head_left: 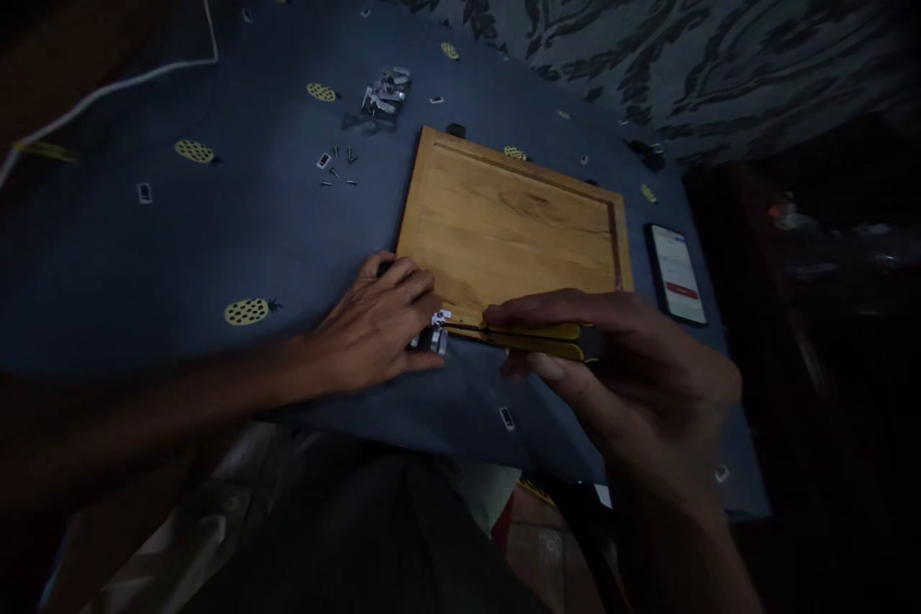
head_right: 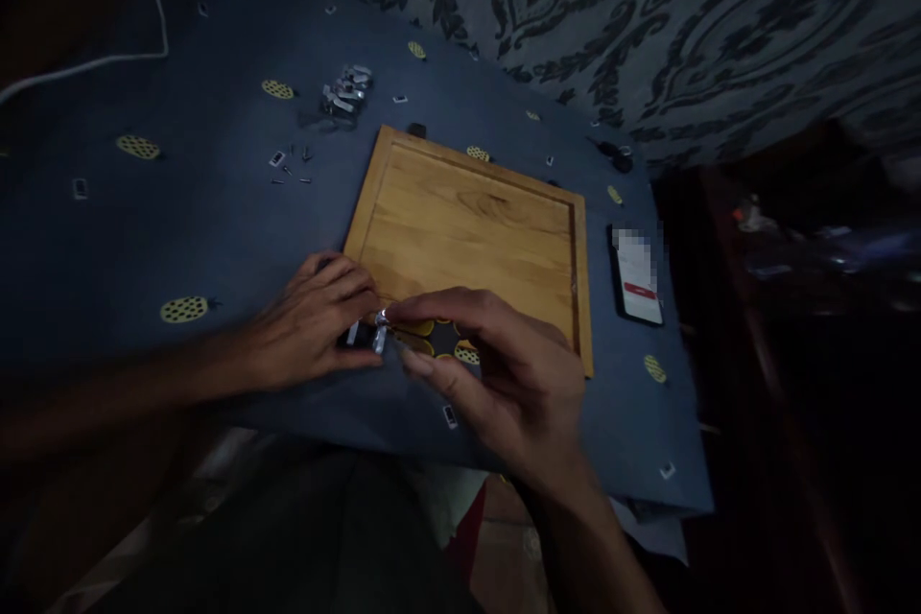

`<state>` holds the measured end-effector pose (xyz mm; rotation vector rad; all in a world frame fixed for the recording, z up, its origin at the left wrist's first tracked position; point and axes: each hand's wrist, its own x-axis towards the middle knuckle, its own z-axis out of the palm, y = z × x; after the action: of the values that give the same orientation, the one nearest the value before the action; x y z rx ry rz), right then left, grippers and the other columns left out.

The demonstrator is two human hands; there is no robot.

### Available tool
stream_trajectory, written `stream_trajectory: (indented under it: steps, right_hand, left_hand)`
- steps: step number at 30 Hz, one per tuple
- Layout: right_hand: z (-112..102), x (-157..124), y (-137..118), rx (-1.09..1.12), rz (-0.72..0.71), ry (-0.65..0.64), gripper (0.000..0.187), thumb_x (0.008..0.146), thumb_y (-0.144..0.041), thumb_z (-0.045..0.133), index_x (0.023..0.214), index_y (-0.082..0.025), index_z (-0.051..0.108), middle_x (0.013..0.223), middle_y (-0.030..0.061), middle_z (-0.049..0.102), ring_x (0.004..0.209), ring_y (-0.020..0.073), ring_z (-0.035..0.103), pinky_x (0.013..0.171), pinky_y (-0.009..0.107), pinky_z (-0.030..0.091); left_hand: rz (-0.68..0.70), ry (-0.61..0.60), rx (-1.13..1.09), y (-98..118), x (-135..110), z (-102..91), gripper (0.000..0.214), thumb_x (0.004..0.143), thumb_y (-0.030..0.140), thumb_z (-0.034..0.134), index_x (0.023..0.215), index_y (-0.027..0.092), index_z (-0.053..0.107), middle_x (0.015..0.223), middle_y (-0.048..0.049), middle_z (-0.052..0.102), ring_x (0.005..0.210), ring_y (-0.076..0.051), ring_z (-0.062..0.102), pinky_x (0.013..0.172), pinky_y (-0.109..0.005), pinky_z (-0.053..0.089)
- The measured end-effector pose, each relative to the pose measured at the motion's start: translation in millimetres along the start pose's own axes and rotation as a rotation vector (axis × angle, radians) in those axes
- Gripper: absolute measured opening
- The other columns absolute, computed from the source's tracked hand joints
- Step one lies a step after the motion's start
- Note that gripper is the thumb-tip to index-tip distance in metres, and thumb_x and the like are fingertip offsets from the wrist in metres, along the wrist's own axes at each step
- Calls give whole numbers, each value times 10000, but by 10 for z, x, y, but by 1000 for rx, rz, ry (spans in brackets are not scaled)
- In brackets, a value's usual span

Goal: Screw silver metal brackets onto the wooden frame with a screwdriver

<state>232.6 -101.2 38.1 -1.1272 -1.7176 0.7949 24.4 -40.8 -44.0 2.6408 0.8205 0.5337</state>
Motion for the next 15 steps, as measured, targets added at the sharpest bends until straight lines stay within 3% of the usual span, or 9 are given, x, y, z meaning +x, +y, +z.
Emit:
stream_trajectory:
  steps: [4,8,11,15]
  right_hand:
    - [-37,-72,-25,-49,-16,-80,412,902,-88,749,1244,-316,766,1144,9,824,1002,228,799,744,317,683]
    - [-65,-76,-18,-58,-39,-129,409,903,-101,758,1255,-308,760,1162,20,823,1048,239,796,827,337,681]
    - [-19,-27,-2,-28,-89,-87,364,882,-113,794,1196,-296,768,1088,22,832,992,237,803,857,360,675]
    - [92,21,-2,-10,-81,6,266,857,-132,827,1070,-278,762,975,17,826,898,218,798,750,330,668]
  left_hand:
    - [0,7,-13,3,1,2,380,902,458,812,1089,154,682,1074,-65,663,1069,-264,571,1038,-429,358]
    - [3,17,-6,-1,3,10,409,890,466,824,1103,147,682,1080,-69,664,1069,-269,572,1038,-441,351]
    - [8,15,-7,-9,1,16,413,889,478,823,1098,151,683,1076,-66,666,1060,-269,576,1039,-445,349]
    - [10,17,1,-11,-2,12,419,897,484,813,1116,154,678,1085,-67,668,1068,-268,575,1039,-445,350]
